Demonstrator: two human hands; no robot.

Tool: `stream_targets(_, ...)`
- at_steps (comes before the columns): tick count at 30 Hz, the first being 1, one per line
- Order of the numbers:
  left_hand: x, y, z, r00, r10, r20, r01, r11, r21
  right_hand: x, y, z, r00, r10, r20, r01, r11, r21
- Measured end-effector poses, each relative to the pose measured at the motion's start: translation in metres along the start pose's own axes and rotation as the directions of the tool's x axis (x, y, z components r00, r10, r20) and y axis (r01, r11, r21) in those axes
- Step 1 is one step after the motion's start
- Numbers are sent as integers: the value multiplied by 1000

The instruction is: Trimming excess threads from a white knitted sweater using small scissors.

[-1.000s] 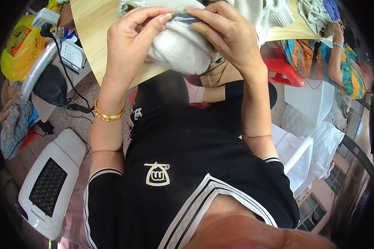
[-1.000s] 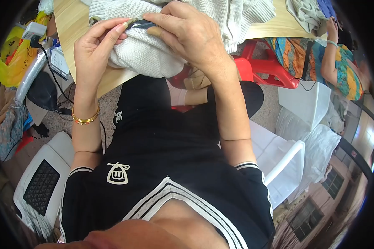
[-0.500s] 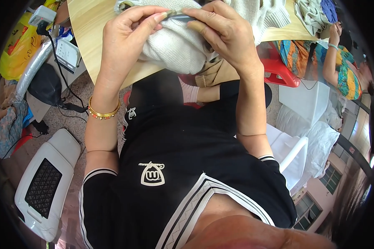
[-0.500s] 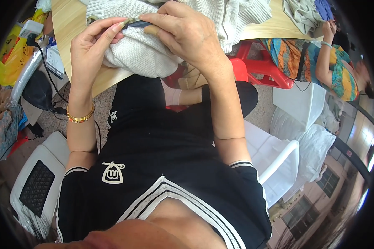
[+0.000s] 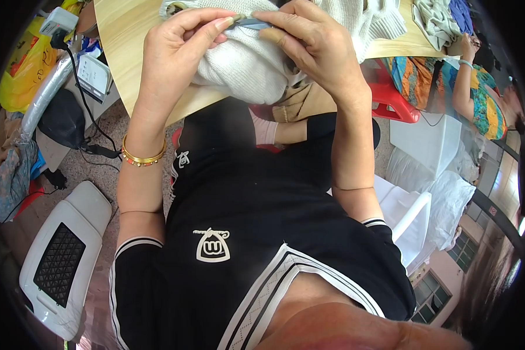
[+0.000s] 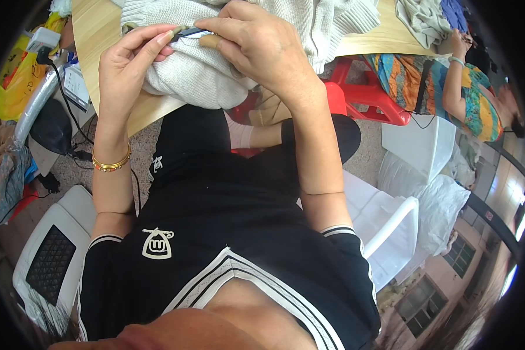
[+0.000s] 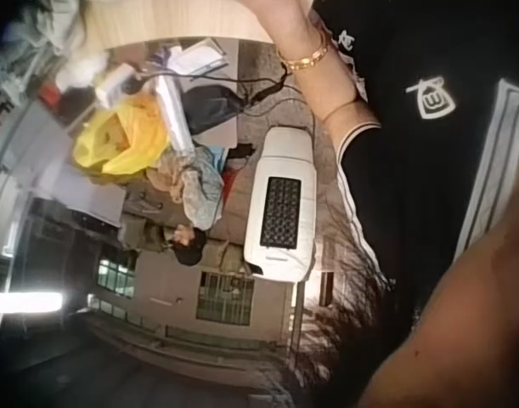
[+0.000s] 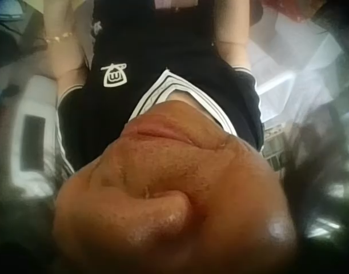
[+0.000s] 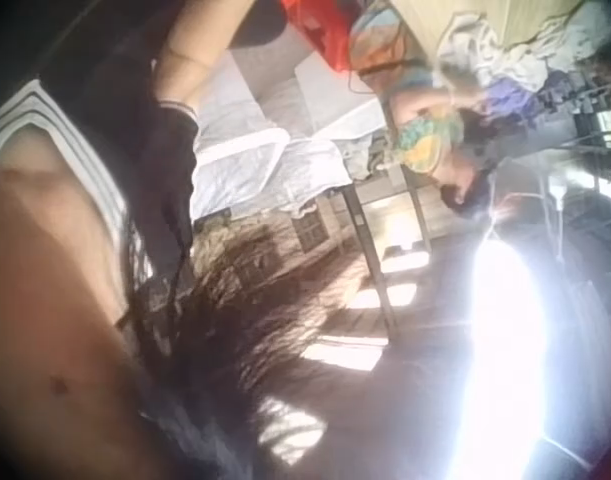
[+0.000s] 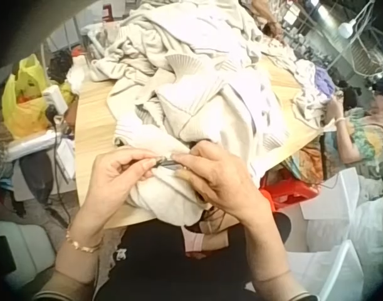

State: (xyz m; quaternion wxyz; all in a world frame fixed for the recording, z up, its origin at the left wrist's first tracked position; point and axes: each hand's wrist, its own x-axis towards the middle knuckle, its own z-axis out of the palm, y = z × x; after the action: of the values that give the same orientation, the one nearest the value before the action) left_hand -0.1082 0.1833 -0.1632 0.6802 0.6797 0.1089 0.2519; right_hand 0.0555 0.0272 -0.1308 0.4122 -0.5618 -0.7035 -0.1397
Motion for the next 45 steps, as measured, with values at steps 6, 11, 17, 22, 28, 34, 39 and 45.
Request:
stream_targets(6, -3, -2, -3, 999, -7, 35, 5, 999, 53, 3, -7, -1, 999, -43, -19, 43, 998, -45)
stream_targets(11, -1, -12, -7, 999, -27, 34, 25, 998, 51, 3, -5, -1, 1000, -5, -14, 5, 1000, -1)
stream_targets(17, -2, -12, -7, 999, -28, 31, 27, 999, 42, 2, -6, -5, 999, -24, 38, 28, 994, -107)
stream_targets(22, -2, -11, -6, 999, -16, 32, 15, 999, 39, 3, -5, -7, 999, -33, 30, 35, 996, -79)
stream_targets(28, -4, -13, -9, 999, -12, 40, 8, 996, 86, 22, -29, -22, 962, 191, 193, -182, 981, -64)
stream_targets(34, -1, -12, -7, 998, -3, 59, -3, 996, 89, 5, -6, -7, 998, 3, 58, -1, 1000, -21)
stream_targets(39, -2, -14, -7, 999, 5, 54, -10, 996, 92, 7, -8, -7, 997, 8, 73, -4, 998, -56)
stream_targets(45, -2, -15, -5, 999, -27, 43, 24, 998, 61, 6, -9, -6, 998, -3, 70, 12, 992, -123)
